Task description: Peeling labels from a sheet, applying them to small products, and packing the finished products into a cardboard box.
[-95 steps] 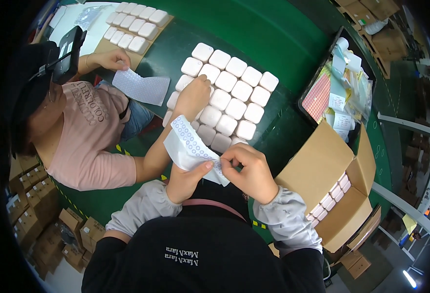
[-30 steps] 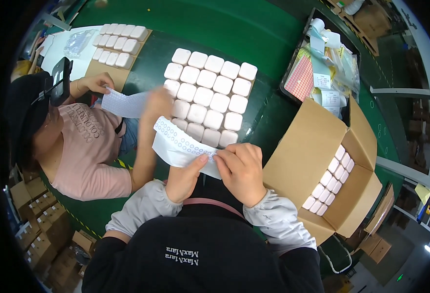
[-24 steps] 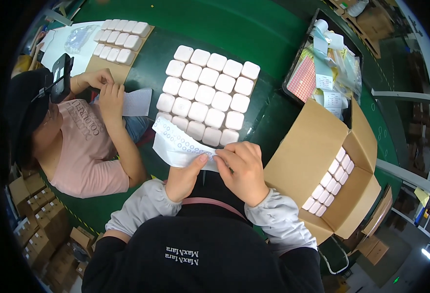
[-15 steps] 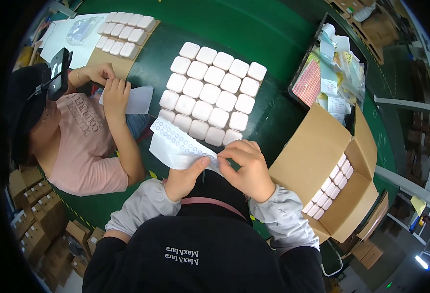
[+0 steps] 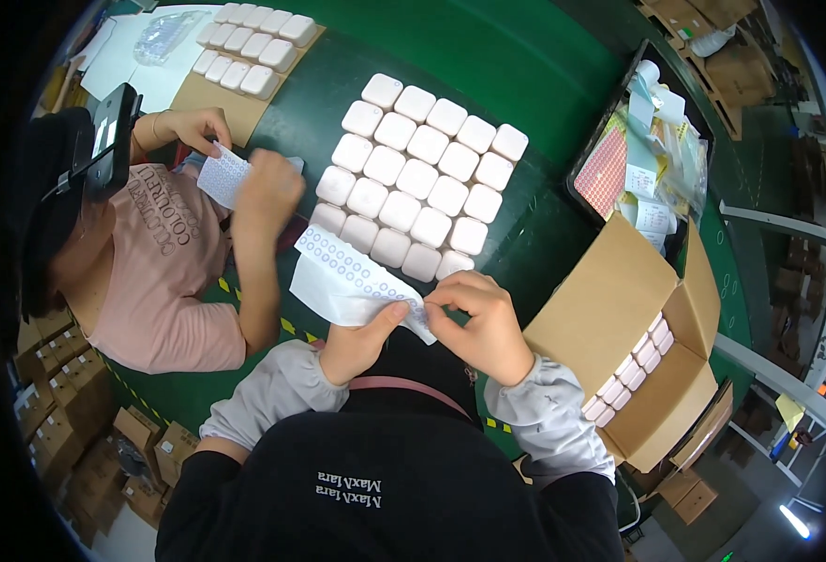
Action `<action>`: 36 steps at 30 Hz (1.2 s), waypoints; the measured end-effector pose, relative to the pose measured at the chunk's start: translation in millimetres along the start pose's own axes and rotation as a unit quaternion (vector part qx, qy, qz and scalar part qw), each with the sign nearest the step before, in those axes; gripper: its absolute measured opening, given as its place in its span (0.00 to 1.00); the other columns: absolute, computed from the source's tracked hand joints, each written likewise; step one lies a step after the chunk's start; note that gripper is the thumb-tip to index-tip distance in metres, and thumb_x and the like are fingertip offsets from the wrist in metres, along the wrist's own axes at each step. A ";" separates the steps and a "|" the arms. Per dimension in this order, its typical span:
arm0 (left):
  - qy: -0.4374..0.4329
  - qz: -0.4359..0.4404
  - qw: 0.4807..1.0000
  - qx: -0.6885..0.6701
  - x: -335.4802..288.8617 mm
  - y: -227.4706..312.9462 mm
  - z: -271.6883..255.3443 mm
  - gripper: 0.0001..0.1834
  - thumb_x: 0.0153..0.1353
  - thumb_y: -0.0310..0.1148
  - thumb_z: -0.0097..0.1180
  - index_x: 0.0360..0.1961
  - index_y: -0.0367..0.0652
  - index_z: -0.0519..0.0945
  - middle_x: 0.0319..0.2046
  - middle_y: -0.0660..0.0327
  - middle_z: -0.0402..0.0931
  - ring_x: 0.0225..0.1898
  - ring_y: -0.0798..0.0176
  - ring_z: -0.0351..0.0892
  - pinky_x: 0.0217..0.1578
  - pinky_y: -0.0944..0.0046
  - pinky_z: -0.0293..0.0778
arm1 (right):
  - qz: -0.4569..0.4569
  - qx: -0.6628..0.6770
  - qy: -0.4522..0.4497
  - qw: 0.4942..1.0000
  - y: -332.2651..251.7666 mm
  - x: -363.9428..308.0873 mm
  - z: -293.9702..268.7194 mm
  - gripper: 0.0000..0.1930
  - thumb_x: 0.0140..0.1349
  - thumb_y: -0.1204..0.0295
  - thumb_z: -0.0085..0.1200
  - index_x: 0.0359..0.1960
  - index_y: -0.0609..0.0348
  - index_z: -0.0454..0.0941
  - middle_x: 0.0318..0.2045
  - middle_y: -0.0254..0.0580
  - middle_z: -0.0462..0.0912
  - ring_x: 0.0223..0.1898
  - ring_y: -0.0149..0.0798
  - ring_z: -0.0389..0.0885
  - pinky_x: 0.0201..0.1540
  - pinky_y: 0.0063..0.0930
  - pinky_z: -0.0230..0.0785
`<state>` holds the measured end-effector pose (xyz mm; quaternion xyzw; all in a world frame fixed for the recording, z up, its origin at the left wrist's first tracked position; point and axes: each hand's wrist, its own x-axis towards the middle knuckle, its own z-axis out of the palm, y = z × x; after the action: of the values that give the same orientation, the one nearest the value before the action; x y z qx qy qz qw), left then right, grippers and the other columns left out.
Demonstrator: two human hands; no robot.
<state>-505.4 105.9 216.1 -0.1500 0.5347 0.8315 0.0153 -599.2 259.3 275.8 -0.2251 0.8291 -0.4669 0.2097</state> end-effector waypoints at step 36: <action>-0.036 -0.075 0.996 -0.023 -18.8 -17.3 -10.3 0.14 0.62 0.26 0.58 0.48 0.35 0.75 0.41 0.61 0.78 0.43 0.68 0.76 0.45 0.68 0.71 | -0.088 -0.393 0.104 0.910 185.0 81.4 -29.6 0.02 0.54 0.75 0.53 0.27 0.59 0.75 0.29 0.46 0.79 0.28 0.51 0.79 0.33 0.42 0.71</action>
<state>-481.9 106.6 201.8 -0.1596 0.5018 0.8449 0.0936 -714.5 318.7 117.9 -0.3116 0.9394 -0.1411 -0.0249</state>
